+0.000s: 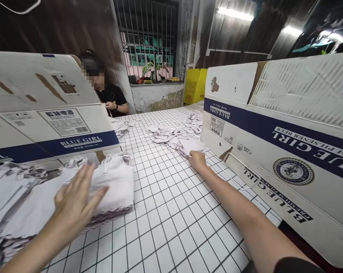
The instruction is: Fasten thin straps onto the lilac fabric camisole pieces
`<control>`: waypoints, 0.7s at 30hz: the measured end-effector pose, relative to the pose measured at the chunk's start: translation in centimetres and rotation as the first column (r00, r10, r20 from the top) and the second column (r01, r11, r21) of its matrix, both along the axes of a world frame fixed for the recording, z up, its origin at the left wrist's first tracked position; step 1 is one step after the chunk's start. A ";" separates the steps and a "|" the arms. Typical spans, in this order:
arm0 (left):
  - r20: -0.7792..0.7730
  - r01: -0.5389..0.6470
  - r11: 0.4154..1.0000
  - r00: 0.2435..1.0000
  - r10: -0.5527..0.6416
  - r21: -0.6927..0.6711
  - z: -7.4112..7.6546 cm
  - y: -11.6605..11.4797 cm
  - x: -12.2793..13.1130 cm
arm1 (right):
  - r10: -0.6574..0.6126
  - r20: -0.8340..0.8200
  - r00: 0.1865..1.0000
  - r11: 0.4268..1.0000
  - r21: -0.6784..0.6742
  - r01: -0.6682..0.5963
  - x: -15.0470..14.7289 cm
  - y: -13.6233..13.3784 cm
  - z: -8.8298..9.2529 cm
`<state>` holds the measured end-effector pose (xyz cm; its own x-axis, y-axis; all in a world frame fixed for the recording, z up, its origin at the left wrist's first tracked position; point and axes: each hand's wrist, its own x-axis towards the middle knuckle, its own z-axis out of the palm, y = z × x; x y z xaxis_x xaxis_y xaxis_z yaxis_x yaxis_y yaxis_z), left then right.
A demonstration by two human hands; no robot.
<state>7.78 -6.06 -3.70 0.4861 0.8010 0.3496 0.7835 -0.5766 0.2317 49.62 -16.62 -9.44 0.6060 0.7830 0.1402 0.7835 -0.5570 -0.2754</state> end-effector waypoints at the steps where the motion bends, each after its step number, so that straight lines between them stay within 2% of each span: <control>1: -0.009 0.075 0.996 0.997 -0.075 -0.037 0.1 -1.4 1.4 | 0.053 -0.007 0.999 0.999 -0.012 -0.053 -0.2 -1.9 -0.6; 3: -0.036 0.244 0.958 0.967 -0.252 -0.149 0.1 -4.1 4.1 | 0.227 -0.026 0.974 0.974 -0.018 -0.227 -2.5 -6.1 -1.6; 6: -0.011 0.489 0.806 0.853 -0.522 -0.333 -0.3 -7.7 7.8 | 0.512 -0.091 0.854 0.858 0.020 -0.513 -7.9 -13.1 -2.3; 7: 0.015 0.542 0.750 0.814 -0.581 -0.378 -0.6 -8.5 8.9 | 0.559 -0.129 0.819 0.828 0.035 -0.560 -9.4 -15.5 -2.1; 9: 0.056 0.595 0.672 0.765 -0.641 -0.440 -1.3 -9.7 11.2 | 0.580 -0.248 0.776 0.809 0.061 -0.585 -11.4 -19.7 -1.3; 11: 0.067 0.590 0.654 0.765 -0.641 -0.473 -2.3 -10.4 13.4 | 0.529 -0.373 0.762 0.844 0.136 -0.519 -11.7 -22.8 -0.5; 12: 0.068 0.574 0.661 0.777 -0.625 -0.483 -2.8 -10.7 14.5 | 0.470 -0.417 0.778 0.882 0.190 -0.431 -11.3 -23.7 -0.1; 14: 0.084 0.540 0.677 0.808 -0.583 -0.500 -3.6 -11.7 16.6 | 0.272 -0.444 0.854 0.945 0.288 -0.152 -9.9 -24.4 0.1; 16: 0.114 0.513 0.692 0.837 -0.536 -0.508 -4.1 -13.3 18.5 | 0.036 -0.404 0.914 0.944 0.315 0.102 -8.2 -23.6 -0.2; 18: 0.132 0.508 0.718 0.848 -0.513 -0.476 -4.5 -15.6 19.7 | -0.097 -0.333 0.938 0.952 0.245 0.185 -6.6 -22.0 -0.9; 21: 0.098 0.558 0.727 0.815 -0.572 -0.400 -5.2 -19.2 19.8 | -0.094 -0.388 0.917 0.977 0.140 0.159 -5.0 -19.9 -2.4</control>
<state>27.57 -25.27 -8.93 0.8981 0.4375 0.0458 0.3530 -0.7789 0.5183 44.59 -36.48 -11.80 0.7314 0.6819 0.0019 0.5290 -0.5656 -0.6326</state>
